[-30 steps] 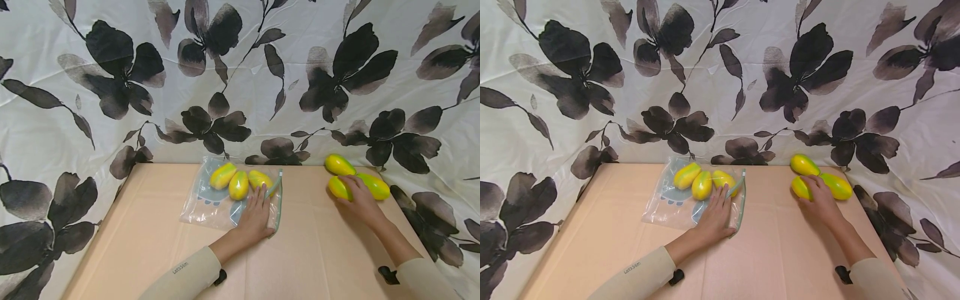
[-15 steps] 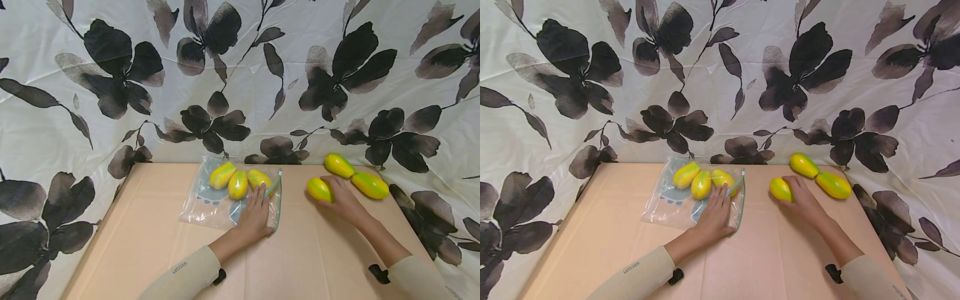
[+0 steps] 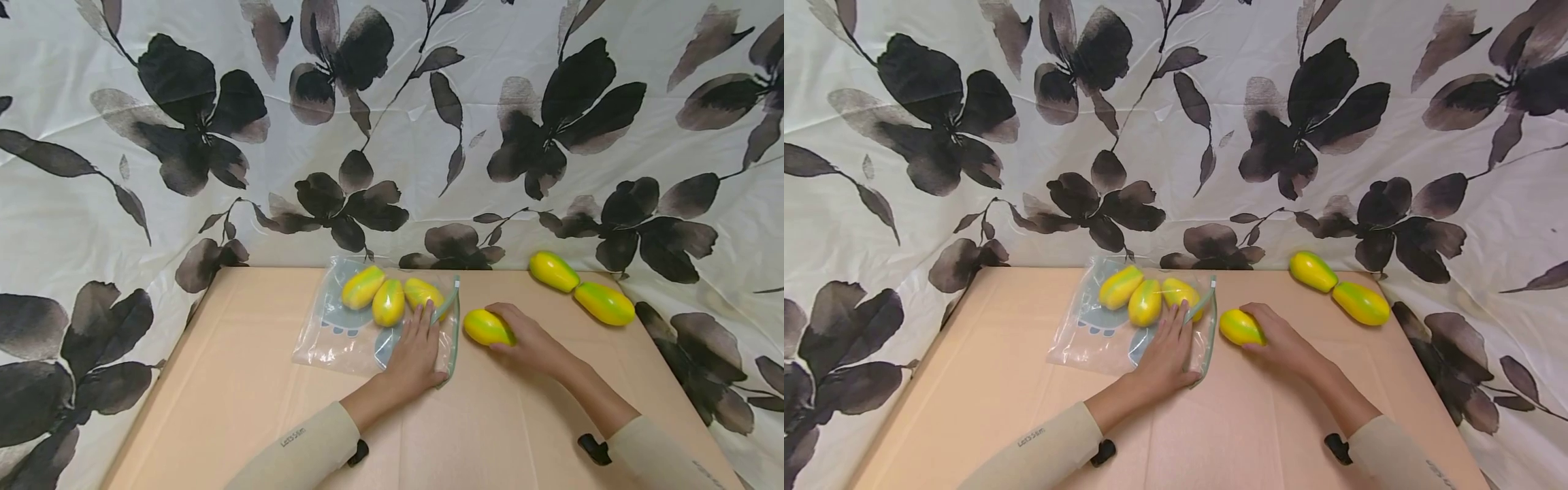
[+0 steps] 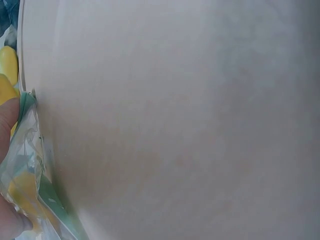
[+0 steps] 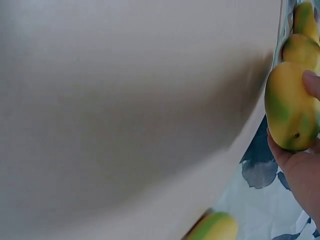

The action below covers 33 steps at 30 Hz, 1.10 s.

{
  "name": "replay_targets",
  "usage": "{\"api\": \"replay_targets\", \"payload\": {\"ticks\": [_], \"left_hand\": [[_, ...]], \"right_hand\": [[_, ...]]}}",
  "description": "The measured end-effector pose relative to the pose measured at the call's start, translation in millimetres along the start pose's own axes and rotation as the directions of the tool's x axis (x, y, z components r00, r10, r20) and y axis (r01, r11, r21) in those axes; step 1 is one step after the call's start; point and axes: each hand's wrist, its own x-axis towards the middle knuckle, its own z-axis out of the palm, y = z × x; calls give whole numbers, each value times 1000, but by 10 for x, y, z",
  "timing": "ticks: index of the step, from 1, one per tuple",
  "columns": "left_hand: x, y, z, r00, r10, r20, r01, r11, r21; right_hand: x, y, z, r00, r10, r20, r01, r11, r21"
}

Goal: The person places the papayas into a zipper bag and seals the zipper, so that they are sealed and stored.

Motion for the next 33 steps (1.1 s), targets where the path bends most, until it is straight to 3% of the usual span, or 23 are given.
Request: {"api": "replay_targets", "payload": {"ticks": [8,14,20,25,33], "left_hand": [[3,-2,-8,1000,-6,24,6,1000,-14],[7,-3,-5,1000,10,9,-10,1000,0],[1,4,2,1000,11,13,-11,1000,7],[-8,10,2,1000,8,21,-9,1000,14],[-14,0,4,1000,12,13,-12,1000,18]], "right_hand": [[52,-86,43,996,-55,65,54,998,27],[135,-138,91,990,-69,124,66,997,26],[216,-166,171,988,-120,93,118,993,32],[283,-193,242,991,-118,58,117,993,19],[282,-248,249,982,-165,95,163,986,22]]}}
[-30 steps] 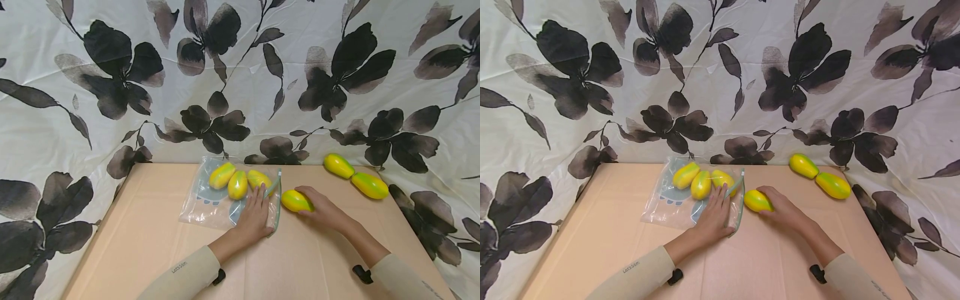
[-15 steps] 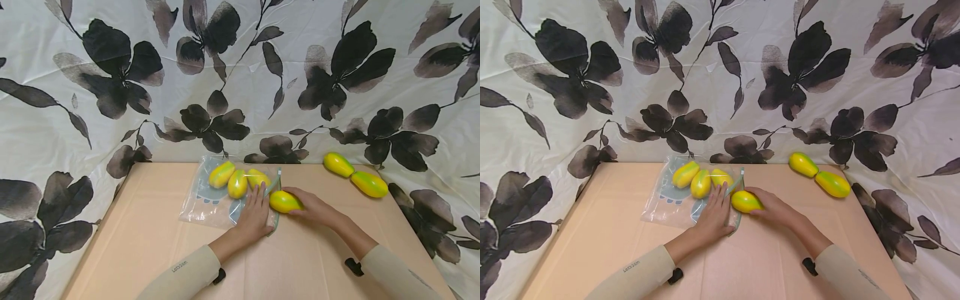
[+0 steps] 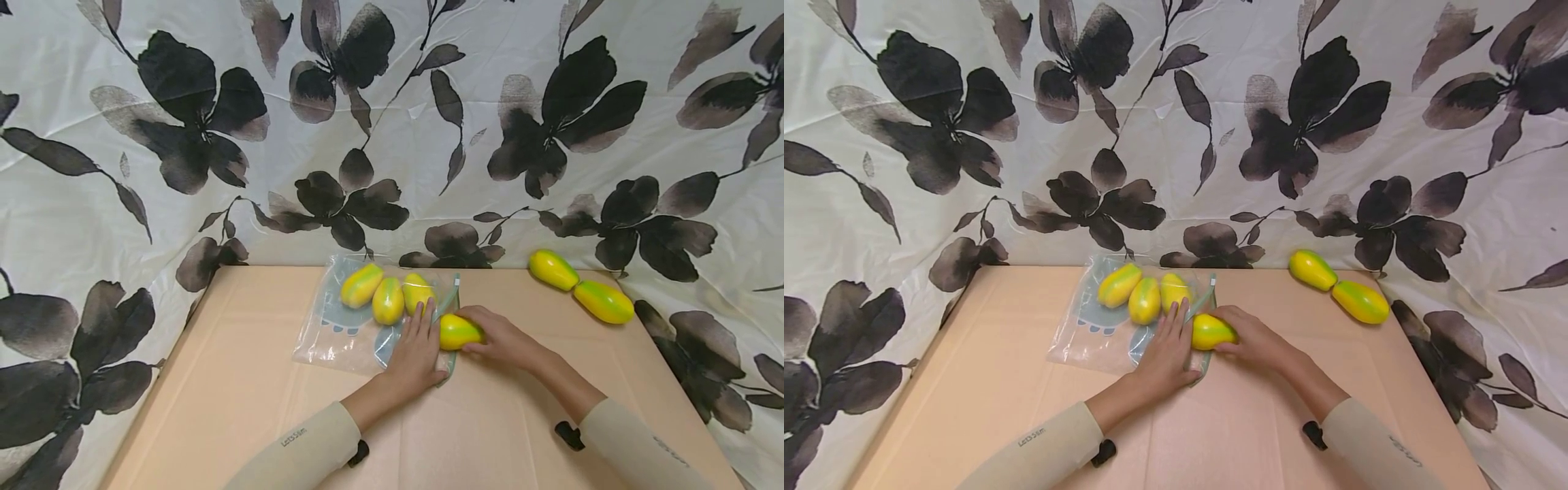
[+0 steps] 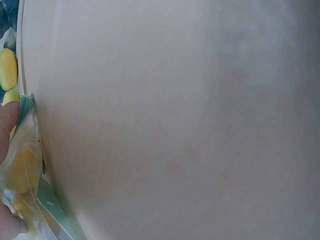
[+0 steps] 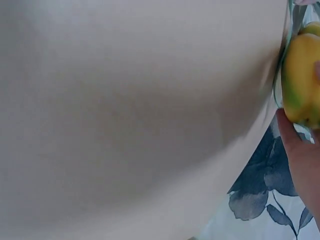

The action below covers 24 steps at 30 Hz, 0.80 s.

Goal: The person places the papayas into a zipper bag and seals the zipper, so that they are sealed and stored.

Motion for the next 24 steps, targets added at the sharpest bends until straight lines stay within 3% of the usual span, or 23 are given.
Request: {"api": "replay_targets", "payload": {"ticks": [7,11,15,24], "left_hand": [[3,10,12,1000,-3,4,3,1000,13],[10,18,28,1000,3,-7,-2,1000,19],[13,23,40,1000,4,-9,-4,1000,31],[15,23,31,1000,11,-26,-9,995,95]], "right_hand": [[-64,-19,-52,997,-6,80,7,1000,-21],[-70,1,-65,996,9,88,-12,999,33],[-61,36,-53,997,29,75,-36,995,95],[24,97,44,1000,-13,-3,13,992,126]]}}
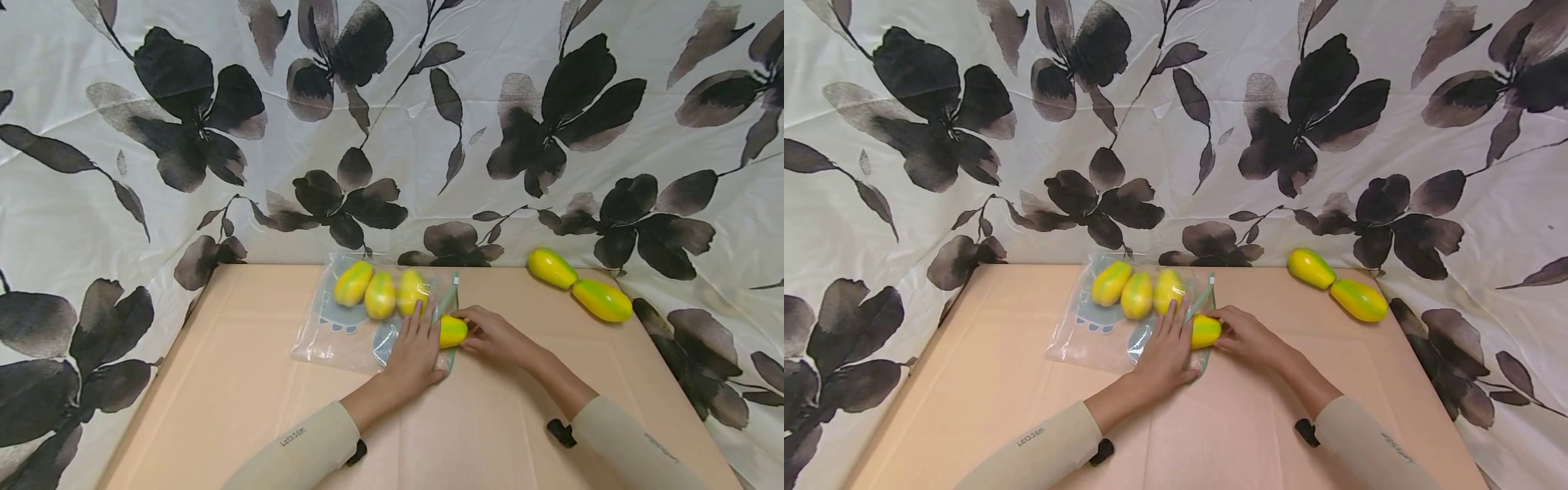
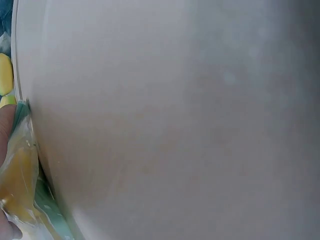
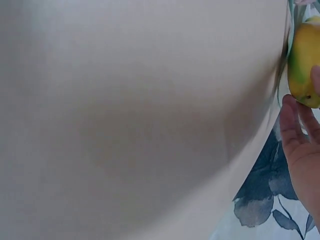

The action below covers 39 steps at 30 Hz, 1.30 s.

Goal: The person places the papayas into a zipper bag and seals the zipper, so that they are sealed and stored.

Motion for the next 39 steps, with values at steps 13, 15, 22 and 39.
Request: {"api": "replay_targets", "payload": {"ticks": [13,15,22,39], "left_hand": [[-5,-10,3,1000,3,-28,0,994,112],[-9,-12,4,1000,3,-30,0,993,120],[-19,-16,4,999,15,-40,-9,989,147],[-29,-38,1,998,43,-38,-36,984,174]], "right_hand": [[90,-45,104,999,33,-8,-33,999,8],[98,-53,123,999,33,-28,-33,999,3],[144,-57,215,997,24,-80,-23,1000,12],[287,-159,275,970,164,-178,-167,986,-3]]}}
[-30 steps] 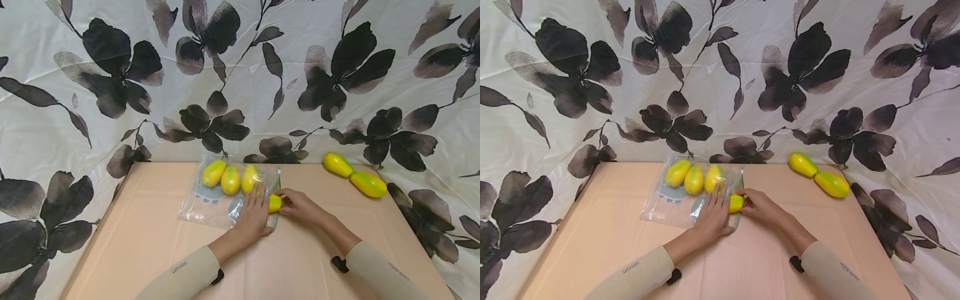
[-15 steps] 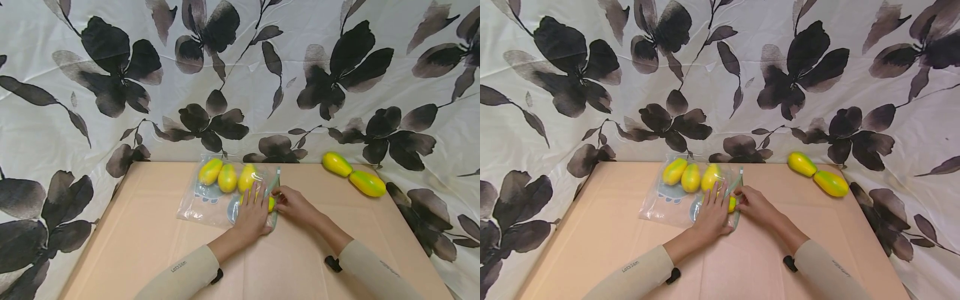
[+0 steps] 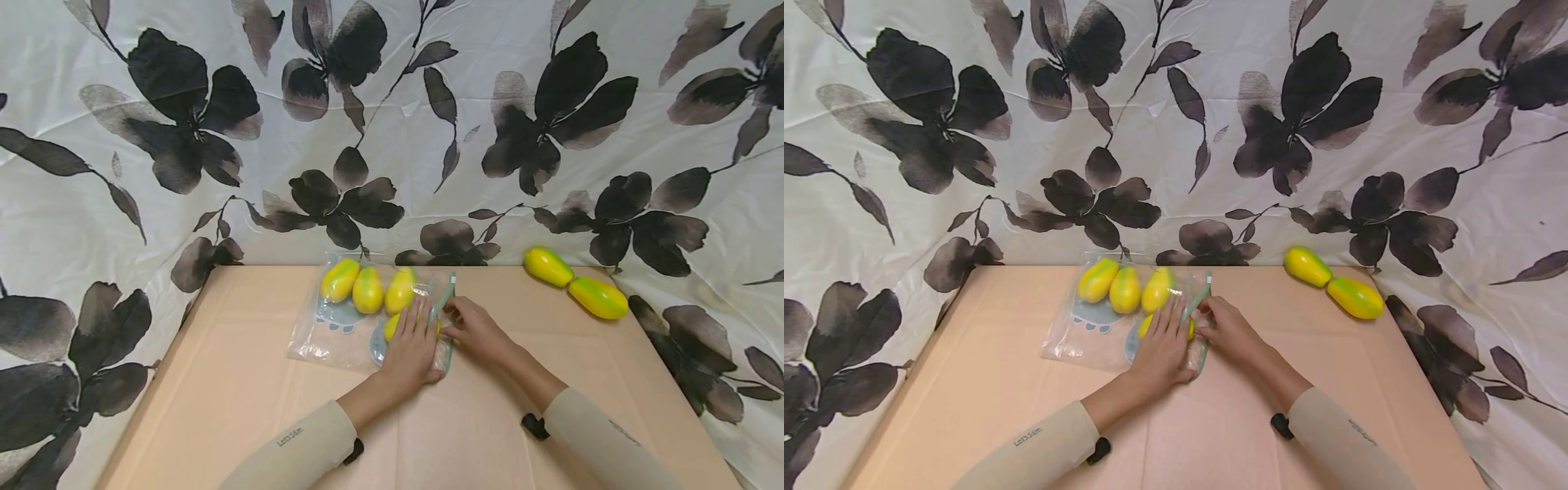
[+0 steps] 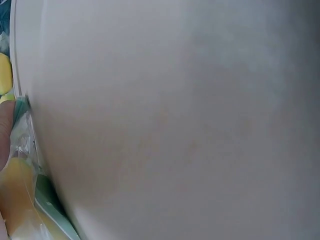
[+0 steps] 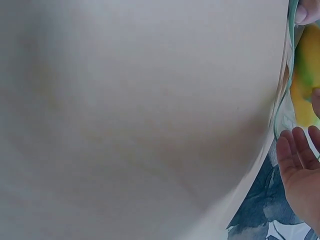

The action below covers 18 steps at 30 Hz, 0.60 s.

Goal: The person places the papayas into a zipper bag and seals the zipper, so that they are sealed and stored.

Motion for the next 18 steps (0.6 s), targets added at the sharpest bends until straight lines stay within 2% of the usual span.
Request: {"api": "replay_targets", "payload": {"ticks": [4,10,18], "left_hand": [[10,-1,8,1000,-7,0,7,1000,7],[34,-1,16,1000,-9,5,9,1000,20],[60,9,23,1000,-18,1,18,1000,5]], "right_hand": [[-39,29,-17,1000,-13,-3,13,1000,4],[-117,108,-82,1000,-22,5,21,997,69],[-203,192,-243,1000,5,-4,-4,997,79]]}}
